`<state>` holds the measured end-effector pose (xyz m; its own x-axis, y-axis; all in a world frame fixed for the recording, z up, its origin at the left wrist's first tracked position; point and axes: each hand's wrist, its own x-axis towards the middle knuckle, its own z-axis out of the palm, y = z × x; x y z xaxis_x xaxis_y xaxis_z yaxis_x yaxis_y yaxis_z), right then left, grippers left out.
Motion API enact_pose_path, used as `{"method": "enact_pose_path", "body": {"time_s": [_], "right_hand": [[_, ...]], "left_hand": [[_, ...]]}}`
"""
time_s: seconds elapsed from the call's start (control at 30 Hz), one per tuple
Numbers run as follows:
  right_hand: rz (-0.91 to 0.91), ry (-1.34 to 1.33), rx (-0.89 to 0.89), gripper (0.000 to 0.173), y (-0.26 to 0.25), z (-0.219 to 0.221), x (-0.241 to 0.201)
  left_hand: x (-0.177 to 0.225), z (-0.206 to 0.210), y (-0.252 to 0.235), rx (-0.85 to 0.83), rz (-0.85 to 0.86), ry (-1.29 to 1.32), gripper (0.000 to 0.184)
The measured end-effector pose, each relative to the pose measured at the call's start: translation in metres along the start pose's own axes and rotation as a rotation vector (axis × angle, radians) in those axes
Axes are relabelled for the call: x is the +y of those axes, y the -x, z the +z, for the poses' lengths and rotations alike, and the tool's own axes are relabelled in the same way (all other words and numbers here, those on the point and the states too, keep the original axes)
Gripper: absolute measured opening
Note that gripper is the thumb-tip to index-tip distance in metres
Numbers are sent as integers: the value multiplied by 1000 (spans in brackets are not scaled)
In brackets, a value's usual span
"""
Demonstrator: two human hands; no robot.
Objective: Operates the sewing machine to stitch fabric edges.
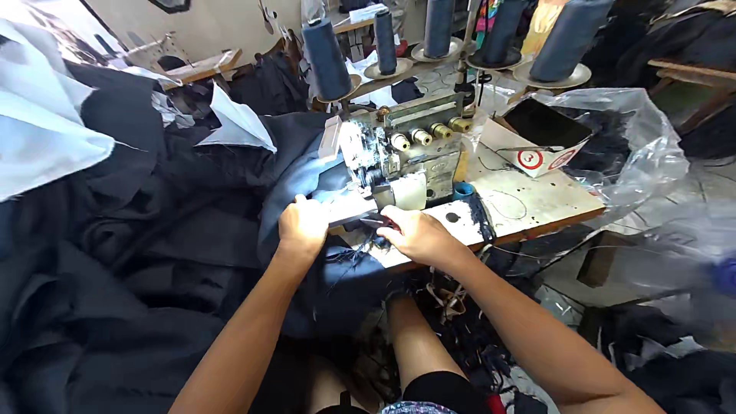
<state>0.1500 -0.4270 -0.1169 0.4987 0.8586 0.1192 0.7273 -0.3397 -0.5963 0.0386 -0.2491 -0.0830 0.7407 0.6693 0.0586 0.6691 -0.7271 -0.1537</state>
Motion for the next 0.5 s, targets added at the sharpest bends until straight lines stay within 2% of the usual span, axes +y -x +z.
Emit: {"method": "enact_pose_path", "body": {"time_s": [0.13,0.17,0.3,0.37,0.43,0.47,0.5], "right_hand": [[106,300,-136,37,-35,-9,-43],[123,360,-167,33,-44,-7,-53],[74,356,-188,27,-57,0,-68],[36,309,-144,31,-52,2,-58],[8,174,-24,35,-32,10,-42],[-17,118,55,34,-17,17,-34],[-38,95,108,31,-2,25,-28]], "left_hand": [[-12,6,30,164,112,116,36],[-12,7,34,200,155,102,33],[-16,7,41,290,259,142,22],[-30,7,38,374,275,210,34],[-50,4,33,375,145,228,61],[-61,6,29,299,50,231,70],[-72,8,25,155,-34,238,71]]}}
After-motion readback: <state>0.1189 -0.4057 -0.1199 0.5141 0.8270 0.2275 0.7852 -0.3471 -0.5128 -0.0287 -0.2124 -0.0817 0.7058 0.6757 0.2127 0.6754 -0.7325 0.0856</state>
